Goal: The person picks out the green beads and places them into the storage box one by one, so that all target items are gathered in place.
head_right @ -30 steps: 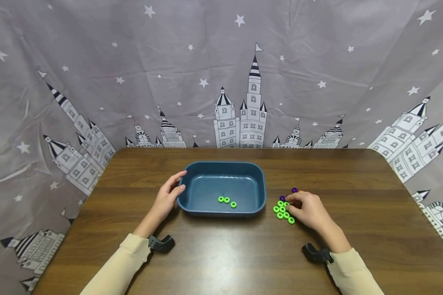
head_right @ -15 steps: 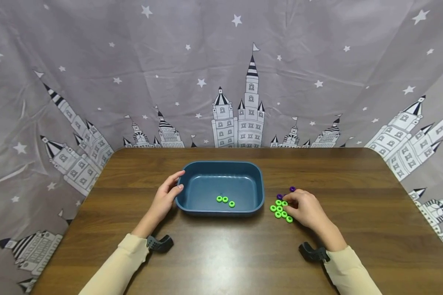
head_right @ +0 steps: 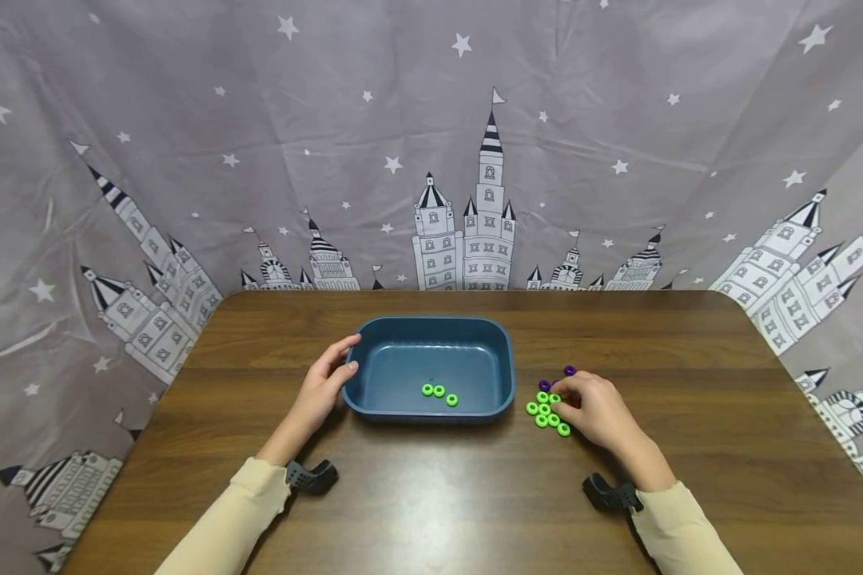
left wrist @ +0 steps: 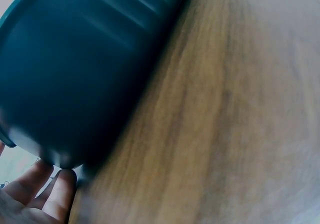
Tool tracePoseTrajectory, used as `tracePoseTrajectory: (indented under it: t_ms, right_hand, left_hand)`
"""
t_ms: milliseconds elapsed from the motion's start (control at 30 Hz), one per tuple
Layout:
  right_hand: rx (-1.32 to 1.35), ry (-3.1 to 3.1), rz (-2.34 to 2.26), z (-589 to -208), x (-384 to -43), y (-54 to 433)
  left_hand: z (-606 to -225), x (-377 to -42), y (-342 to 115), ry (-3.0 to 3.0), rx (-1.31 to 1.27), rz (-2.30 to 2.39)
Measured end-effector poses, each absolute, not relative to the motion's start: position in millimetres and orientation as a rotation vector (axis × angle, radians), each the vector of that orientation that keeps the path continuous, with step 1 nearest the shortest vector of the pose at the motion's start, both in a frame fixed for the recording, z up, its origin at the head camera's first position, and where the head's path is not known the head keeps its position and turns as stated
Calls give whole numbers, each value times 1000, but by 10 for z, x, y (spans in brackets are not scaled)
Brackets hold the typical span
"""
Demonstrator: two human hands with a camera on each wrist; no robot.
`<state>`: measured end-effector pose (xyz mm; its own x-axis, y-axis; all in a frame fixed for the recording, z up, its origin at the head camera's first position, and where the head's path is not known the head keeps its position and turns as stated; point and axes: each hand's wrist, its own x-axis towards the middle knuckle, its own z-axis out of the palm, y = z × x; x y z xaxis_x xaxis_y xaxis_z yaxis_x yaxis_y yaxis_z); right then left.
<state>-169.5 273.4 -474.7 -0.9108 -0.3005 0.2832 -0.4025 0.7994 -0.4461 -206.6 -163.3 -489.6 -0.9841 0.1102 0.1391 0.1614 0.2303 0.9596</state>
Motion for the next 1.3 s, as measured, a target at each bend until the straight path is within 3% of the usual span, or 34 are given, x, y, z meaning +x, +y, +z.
tracePoseTrajectory:
  t_ms: [833,1300]
  right_hand:
    - [533,-2735,830,-4731,-1675,2720]
    - [592,-2633,848,-4426,-1862,2567]
  left_hand:
    - [-4904,-2057,-1629,-2447,-257,-1906]
    - [-4901,-2062,-1629,-2450,-260,-1883]
